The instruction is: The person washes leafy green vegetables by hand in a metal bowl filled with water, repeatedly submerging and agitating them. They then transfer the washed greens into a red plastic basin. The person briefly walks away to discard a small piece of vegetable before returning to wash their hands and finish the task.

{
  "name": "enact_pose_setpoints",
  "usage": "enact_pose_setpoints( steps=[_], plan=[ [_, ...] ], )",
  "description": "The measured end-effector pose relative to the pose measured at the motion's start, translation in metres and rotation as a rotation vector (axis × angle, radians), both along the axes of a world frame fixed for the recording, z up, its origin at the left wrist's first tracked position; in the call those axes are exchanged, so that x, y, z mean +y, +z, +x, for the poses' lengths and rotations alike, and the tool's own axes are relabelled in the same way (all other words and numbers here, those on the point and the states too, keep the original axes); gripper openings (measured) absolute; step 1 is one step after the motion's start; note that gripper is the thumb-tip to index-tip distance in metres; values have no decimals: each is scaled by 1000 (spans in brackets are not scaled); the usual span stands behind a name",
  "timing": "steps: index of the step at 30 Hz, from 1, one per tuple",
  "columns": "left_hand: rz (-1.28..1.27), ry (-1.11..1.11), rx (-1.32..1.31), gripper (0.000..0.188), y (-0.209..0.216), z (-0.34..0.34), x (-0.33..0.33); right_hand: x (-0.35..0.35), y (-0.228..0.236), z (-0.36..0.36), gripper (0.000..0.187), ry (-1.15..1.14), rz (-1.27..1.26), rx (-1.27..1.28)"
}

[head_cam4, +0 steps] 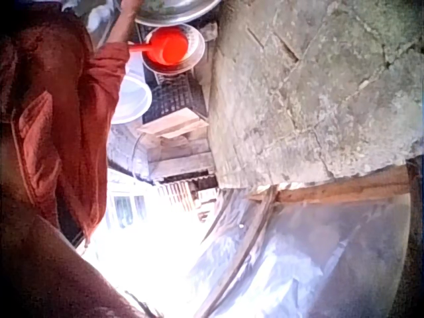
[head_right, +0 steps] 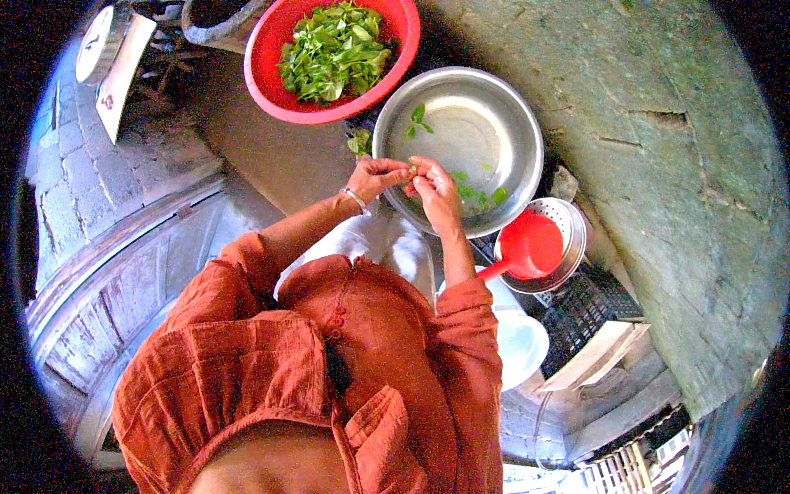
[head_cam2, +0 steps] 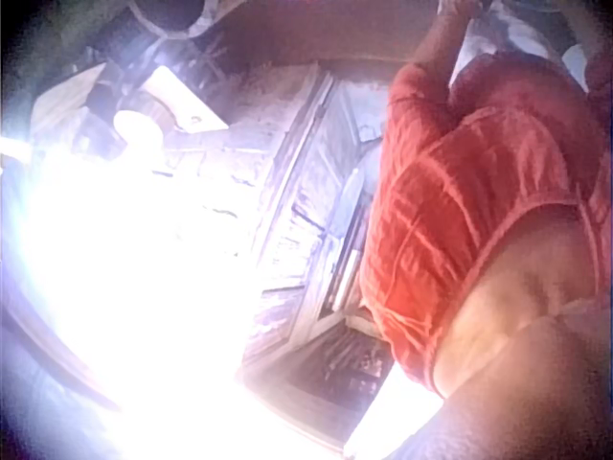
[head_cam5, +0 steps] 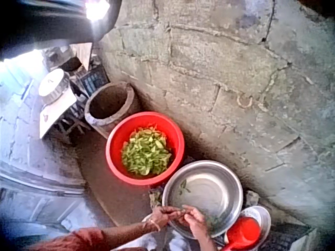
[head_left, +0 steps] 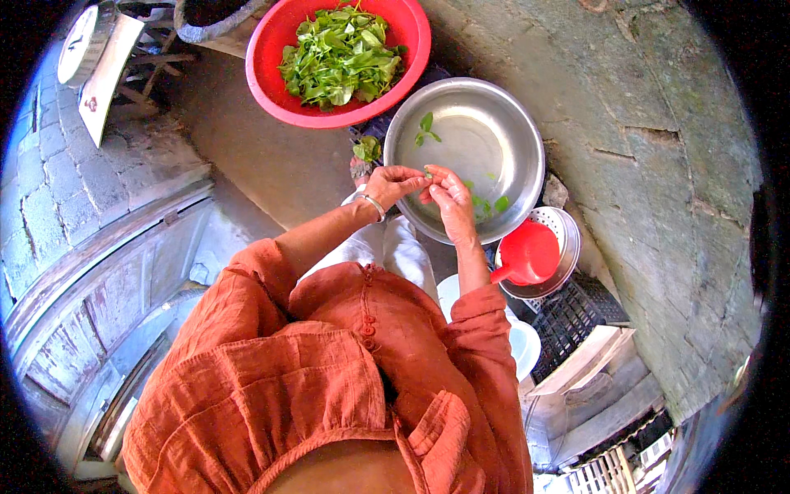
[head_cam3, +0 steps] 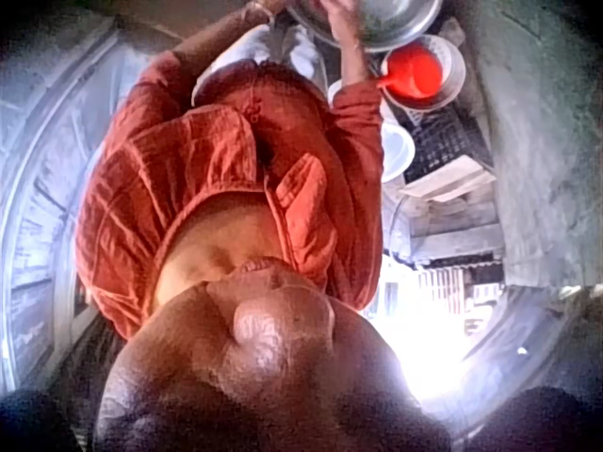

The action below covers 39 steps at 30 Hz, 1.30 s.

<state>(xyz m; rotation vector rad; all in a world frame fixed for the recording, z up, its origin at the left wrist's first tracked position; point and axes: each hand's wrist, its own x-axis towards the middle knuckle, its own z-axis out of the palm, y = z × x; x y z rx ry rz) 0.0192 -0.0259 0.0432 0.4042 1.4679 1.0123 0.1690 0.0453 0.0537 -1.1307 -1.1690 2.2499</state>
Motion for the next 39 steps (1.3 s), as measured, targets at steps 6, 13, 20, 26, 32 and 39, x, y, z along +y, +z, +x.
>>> enact_pose_setpoints(
  steps=[6, 13, 20, 26, 32, 39],
  plan=[
    [-8, 86, -44, 23, 0, 5, -4, -14, -9, -6, 29, 59, 202, -133],
    [-12, 155, 138, 17, -10, 9, -10, -24, -5, -21, 24, 35, 374, -355],
    [-24, 221, 191, 17, -13, 4, -12, -21, -3, -19, 36, 256, 1046, -517],
    [-50, 239, 146, 15, -25, -14, -21, -28, -12, -13, 38, 166, 1014, -501],
    [-121, 317, 135, 13, -48, -45, -43, -13, -33, 27, 37, 22, 951, -920],
    [-41, 345, 39, 9, -51, -47, -50, 14, -72, 99, 46, 124, 1128, -1448]
  ],
)
